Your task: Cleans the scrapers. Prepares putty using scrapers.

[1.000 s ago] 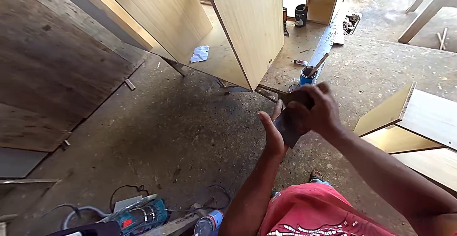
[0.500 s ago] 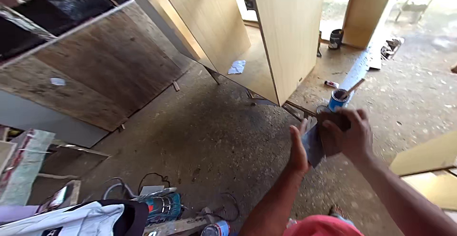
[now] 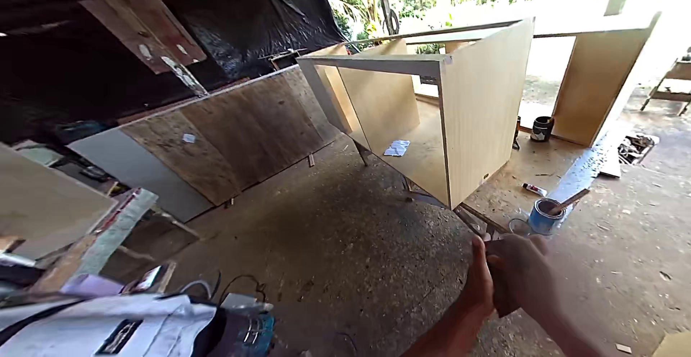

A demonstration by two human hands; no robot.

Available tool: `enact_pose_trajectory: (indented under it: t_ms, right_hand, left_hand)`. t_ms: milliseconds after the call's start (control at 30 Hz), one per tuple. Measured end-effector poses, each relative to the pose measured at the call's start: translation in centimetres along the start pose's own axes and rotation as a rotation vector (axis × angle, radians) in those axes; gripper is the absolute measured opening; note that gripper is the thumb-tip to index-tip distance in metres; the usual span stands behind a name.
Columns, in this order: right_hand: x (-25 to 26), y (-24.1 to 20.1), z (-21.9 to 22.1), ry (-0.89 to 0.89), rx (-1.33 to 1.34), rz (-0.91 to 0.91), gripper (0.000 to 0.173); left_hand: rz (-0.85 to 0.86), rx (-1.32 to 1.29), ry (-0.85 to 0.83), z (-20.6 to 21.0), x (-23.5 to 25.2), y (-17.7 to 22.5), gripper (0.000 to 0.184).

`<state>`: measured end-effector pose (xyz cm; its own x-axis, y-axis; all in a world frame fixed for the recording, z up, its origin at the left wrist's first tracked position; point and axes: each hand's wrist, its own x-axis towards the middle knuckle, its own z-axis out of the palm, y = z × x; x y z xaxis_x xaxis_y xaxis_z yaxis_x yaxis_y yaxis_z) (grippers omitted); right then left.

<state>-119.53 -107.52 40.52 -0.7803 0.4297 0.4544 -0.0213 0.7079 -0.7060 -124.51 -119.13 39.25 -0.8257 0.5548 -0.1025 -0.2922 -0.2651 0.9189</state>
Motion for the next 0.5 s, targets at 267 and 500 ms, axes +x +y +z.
enact_pose_trajectory:
  t_ms: [267,500]
  right_hand:
    - [0.4,-0.9,0.1,-0.068,0.016,-0.020,0.049]
    - [-0.3,0.6,1.0,-0.063,0.018,-0.036,0.049]
  left_hand:
    - [0.033,-0.020,0.015,-0.4,-0.9,0.5,0.110]
    - [-0.054,-0.108,-0.004,-1.1,-1.7,-0.2,0.112]
